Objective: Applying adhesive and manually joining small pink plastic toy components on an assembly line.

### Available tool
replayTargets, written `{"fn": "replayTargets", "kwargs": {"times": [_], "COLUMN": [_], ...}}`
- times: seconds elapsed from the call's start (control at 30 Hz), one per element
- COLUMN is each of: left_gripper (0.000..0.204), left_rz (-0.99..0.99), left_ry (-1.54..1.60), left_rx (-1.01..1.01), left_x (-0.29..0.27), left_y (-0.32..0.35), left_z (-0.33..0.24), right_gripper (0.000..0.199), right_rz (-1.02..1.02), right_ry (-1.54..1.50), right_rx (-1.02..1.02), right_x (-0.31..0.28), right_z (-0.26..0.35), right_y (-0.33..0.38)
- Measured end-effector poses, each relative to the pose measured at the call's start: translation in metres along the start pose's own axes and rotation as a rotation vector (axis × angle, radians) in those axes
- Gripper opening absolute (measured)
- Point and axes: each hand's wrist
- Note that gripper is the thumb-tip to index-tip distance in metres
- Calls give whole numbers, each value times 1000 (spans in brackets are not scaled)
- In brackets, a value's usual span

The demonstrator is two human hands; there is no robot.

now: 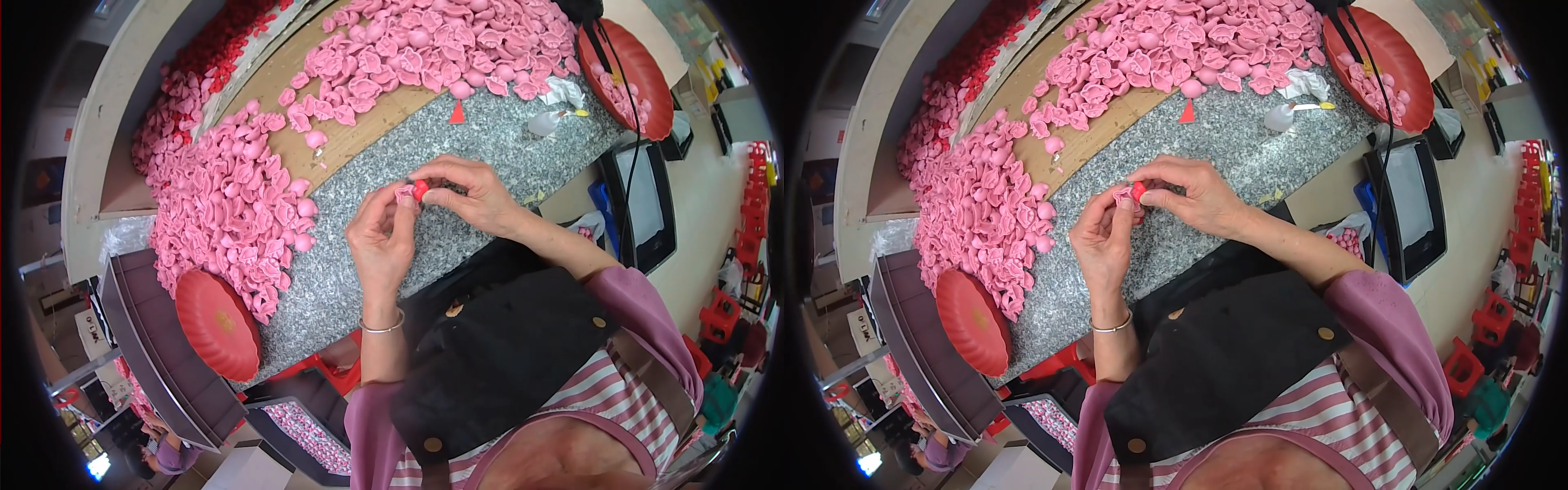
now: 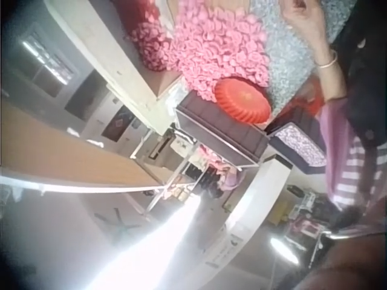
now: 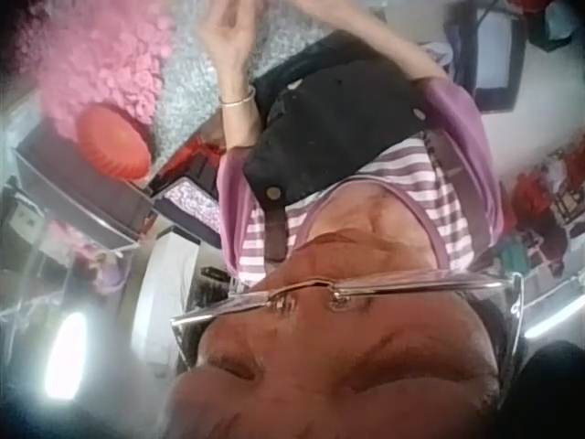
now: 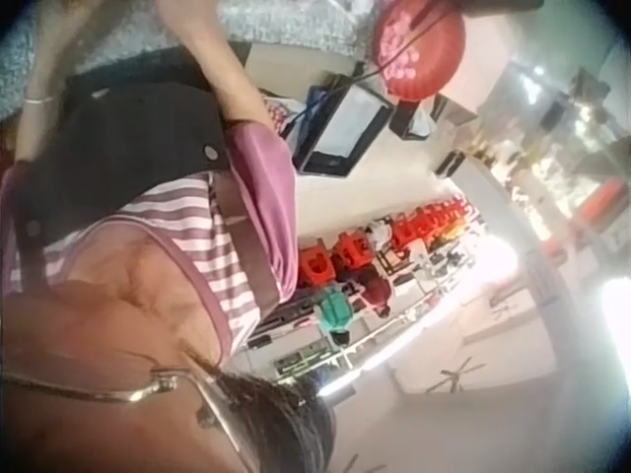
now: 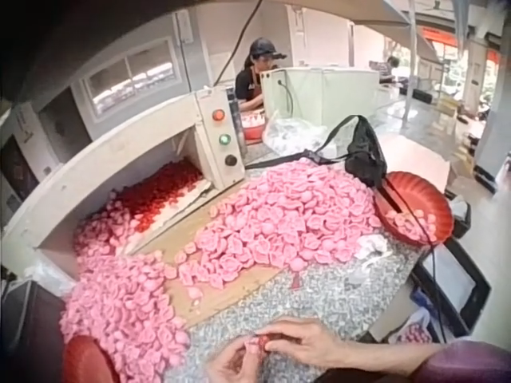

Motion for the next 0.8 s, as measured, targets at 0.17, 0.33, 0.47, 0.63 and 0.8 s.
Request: {"fn": "replayTargets", "kwargs": {"times": [0.17,0.33,0.47,0.63,0.8], "left_gripper": [15,15,17,19,25], "left_rz": [-56,-117,-169,43,110], "left_ry": [-26,-217,-405,-30,-20], "left_rx": [98,229,369,141,73], "left_x": [5,8,11,6,9], "left_y": [4,11,9,1,5], "left_z": [2,-5,-8,-10,-13], "right_gripper": [21,19,20,22,23], "right_rz": [-21,-47,-42,-31,-64], "right_ry": [-88,-356,-404,-339,-302], "right_rx": [23,106,135,169,179], "right_x": [3,7,5,-1,-1], "right_z": [0,-3,-9,-1,5], "right_y": [1,2,0,-3,5]}}
Point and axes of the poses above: each hand's wrist, its own y-axis away from the middle knuckle, its own x-axis out of the palm, z = x × y, and after that the axes turned 12 degrees about -x, right-handed
